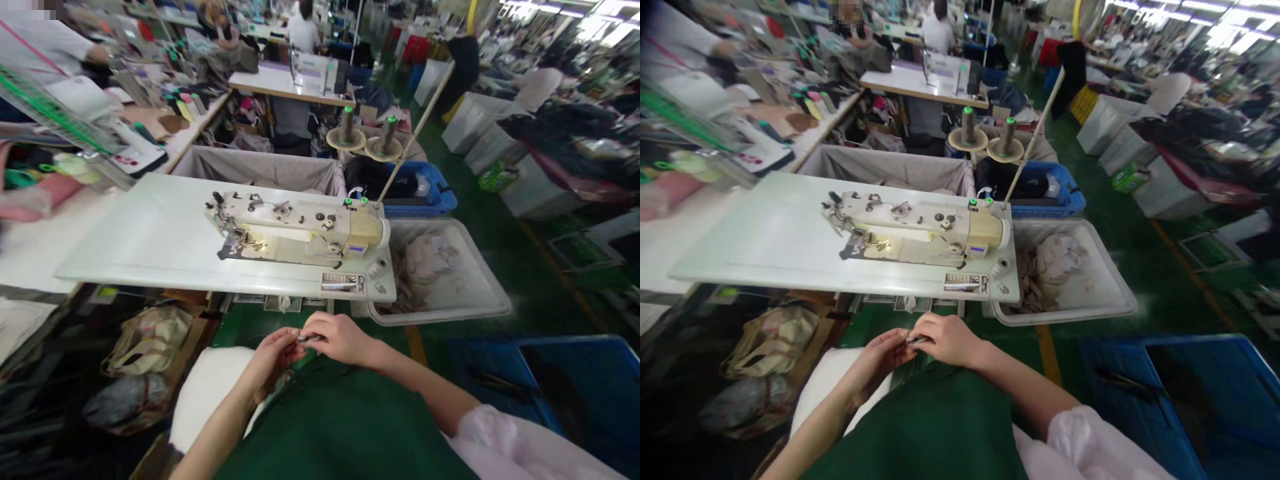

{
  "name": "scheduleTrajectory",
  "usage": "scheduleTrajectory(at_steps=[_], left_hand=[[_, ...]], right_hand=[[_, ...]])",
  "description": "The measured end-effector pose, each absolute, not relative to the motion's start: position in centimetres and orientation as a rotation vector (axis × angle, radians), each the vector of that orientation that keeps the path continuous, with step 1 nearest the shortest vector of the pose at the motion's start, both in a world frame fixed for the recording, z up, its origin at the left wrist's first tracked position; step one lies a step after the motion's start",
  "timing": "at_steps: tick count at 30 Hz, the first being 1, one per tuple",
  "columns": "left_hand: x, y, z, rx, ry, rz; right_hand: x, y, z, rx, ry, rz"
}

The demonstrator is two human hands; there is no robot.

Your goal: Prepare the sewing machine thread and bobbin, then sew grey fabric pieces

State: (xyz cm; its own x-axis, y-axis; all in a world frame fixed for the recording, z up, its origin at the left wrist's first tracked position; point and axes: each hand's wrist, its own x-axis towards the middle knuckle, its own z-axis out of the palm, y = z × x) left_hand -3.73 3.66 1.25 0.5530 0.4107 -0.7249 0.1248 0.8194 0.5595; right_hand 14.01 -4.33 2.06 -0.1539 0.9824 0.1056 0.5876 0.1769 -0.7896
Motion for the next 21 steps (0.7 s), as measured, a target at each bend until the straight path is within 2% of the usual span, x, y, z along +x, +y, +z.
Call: scheduleTrajectory(at_steps=[6, 11, 14, 16, 21], left_hand=[[-3.8, 4.1, 1.6, 1.354, 1.095, 0.517], [-2.4, 3.7, 1.5, 1.375, 0.791, 0.229], [-1.7, 3.2, 1.2, 1.347, 0.840, 0.150], [-1.7, 2.9, 1.0, 1.334, 0.889, 0.151], [-3.2, 2.9, 0.6, 1.326, 0.983, 0.157]], right_hand=[[13.7, -4.9, 2.4, -1.543, -1.441, 0.772], [13.2, -4.8, 2.9, -1.468, -1.047, 1.008], [13.5, -4.4, 1.8, -1.324, -0.631, 1.366], [14.0, -4.1, 0.3, -1.266, -0.433, 1.487], [15.9, -2.7, -4.9, -1.752, -0.292, 1.237]])
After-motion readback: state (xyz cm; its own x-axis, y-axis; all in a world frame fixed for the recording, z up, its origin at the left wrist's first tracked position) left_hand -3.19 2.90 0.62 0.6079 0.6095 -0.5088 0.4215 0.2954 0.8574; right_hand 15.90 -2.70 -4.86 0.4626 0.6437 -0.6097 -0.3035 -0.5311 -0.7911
